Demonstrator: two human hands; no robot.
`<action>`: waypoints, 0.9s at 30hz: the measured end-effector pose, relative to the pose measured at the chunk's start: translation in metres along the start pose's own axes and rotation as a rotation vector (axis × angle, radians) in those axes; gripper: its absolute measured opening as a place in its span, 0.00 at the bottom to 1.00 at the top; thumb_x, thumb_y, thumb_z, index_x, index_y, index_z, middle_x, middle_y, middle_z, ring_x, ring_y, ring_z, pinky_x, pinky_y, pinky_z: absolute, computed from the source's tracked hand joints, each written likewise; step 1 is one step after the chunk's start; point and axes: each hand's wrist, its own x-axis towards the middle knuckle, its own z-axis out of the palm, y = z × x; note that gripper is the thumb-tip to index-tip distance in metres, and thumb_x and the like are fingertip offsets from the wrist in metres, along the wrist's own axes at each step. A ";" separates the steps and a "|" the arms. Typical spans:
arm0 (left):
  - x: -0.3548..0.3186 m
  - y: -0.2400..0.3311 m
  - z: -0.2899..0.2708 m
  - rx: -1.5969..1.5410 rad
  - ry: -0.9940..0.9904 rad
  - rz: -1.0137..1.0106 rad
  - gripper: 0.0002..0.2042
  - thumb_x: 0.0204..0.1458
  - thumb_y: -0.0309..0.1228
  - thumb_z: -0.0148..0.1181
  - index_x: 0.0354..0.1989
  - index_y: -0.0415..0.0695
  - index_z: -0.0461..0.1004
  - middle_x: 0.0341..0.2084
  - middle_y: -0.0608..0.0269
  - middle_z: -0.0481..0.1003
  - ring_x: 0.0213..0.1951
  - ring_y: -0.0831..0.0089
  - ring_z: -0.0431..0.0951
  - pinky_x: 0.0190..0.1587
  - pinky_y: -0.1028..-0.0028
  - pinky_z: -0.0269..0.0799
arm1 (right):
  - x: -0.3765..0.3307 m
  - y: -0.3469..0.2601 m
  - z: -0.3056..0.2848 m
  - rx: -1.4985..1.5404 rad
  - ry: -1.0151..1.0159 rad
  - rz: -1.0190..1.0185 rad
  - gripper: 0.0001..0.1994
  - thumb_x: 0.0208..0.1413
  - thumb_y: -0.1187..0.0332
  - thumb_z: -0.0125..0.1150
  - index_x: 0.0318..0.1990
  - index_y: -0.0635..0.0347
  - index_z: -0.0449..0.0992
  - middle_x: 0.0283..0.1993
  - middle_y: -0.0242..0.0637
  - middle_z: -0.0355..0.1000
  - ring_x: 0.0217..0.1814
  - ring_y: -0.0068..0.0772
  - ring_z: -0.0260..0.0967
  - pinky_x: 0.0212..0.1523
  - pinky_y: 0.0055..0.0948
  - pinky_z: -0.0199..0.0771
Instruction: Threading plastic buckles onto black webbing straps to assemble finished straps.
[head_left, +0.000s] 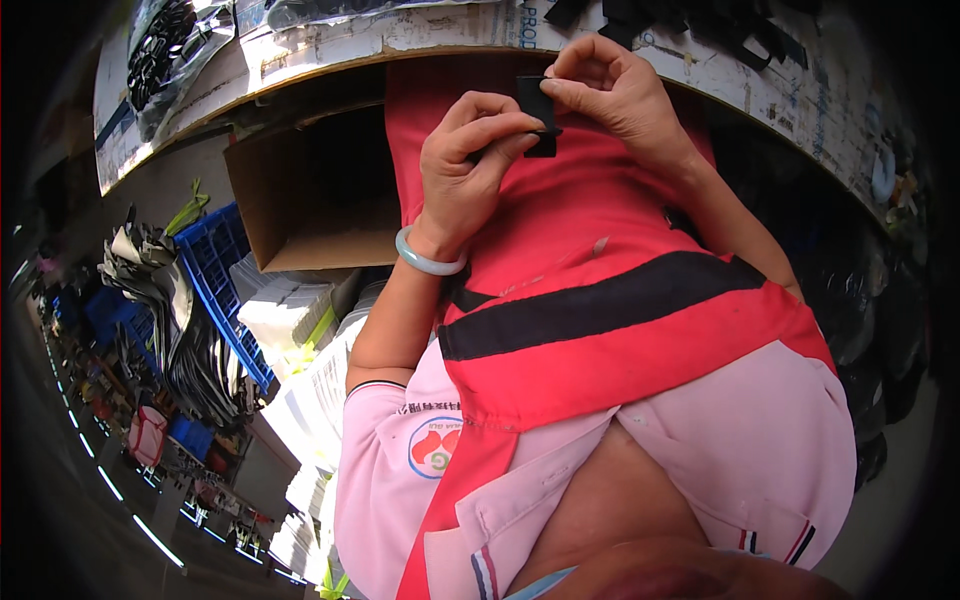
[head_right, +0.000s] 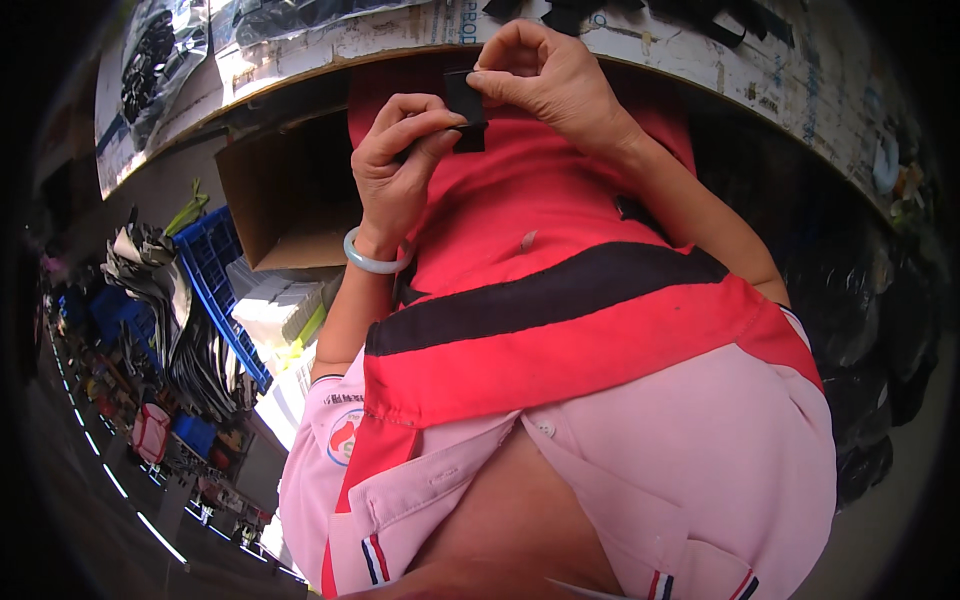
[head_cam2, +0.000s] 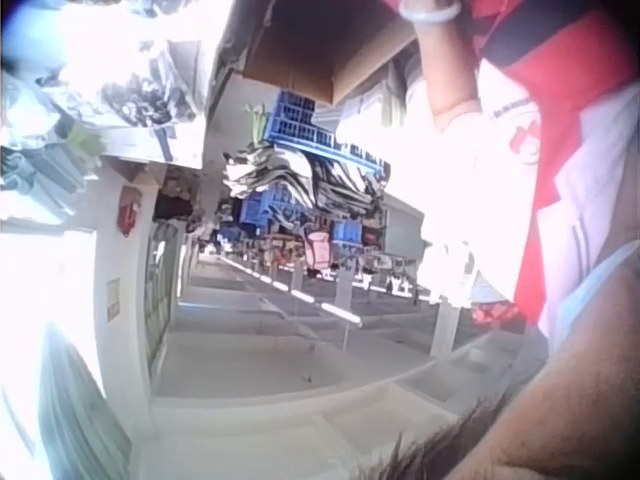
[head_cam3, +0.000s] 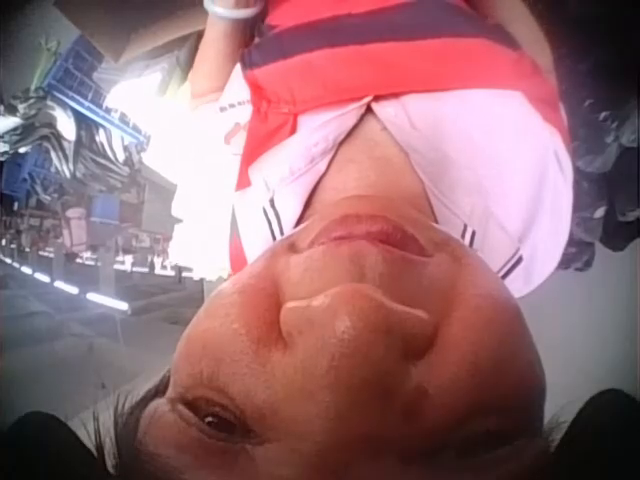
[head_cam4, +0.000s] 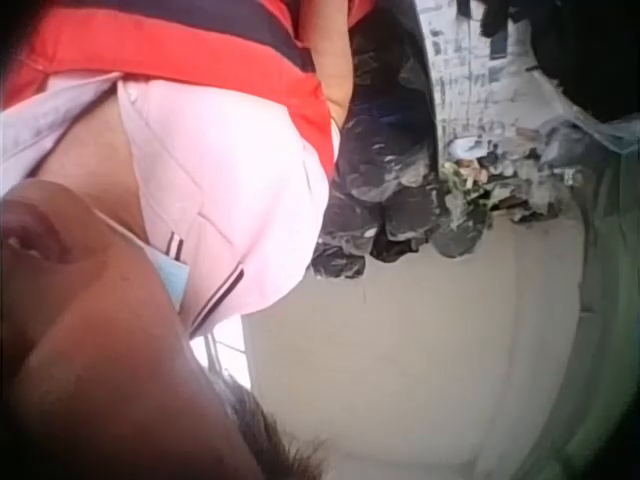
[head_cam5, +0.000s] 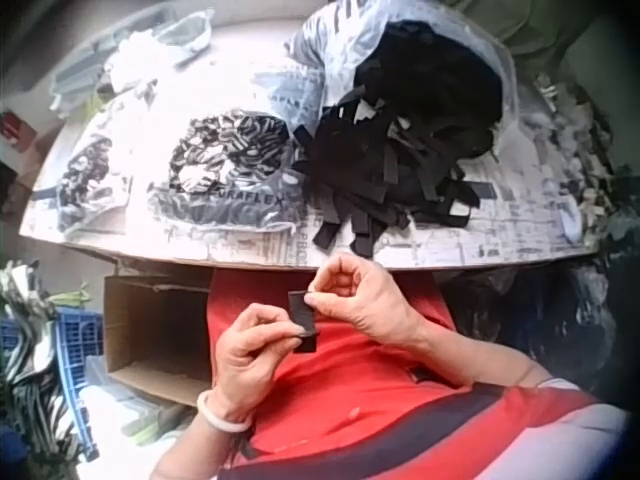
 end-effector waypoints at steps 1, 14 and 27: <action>-0.001 0.003 -0.003 -0.010 -0.005 0.022 0.10 0.45 0.14 0.63 0.36 0.40 0.80 0.34 0.63 0.72 0.34 0.76 0.74 0.37 0.79 0.70 | 0.002 -0.001 0.002 -0.009 0.037 -0.006 0.10 0.54 0.73 0.65 0.40 0.62 0.71 0.36 0.31 0.73 0.37 0.18 0.72 0.40 0.18 0.76; -0.078 -0.006 -0.163 -0.879 0.671 -0.408 0.12 0.63 0.28 0.46 0.52 0.40 0.68 0.47 0.51 0.74 0.44 0.61 0.77 0.23 0.81 0.66 | 0.074 -0.035 -0.038 -1.086 0.343 -0.747 0.10 0.57 0.67 0.63 0.44 0.60 0.77 0.33 0.33 0.74 0.32 0.22 0.72 0.36 0.23 0.73; -0.011 -0.014 -0.041 -0.482 0.213 -0.546 0.10 0.59 0.29 0.56 0.45 0.37 0.71 0.34 0.53 0.78 0.28 0.73 0.80 0.16 0.85 0.62 | 0.052 -0.067 -0.008 -0.489 0.044 -0.397 0.11 0.59 0.65 0.61 0.47 0.58 0.77 0.28 0.29 0.73 0.26 0.14 0.68 0.29 0.16 0.70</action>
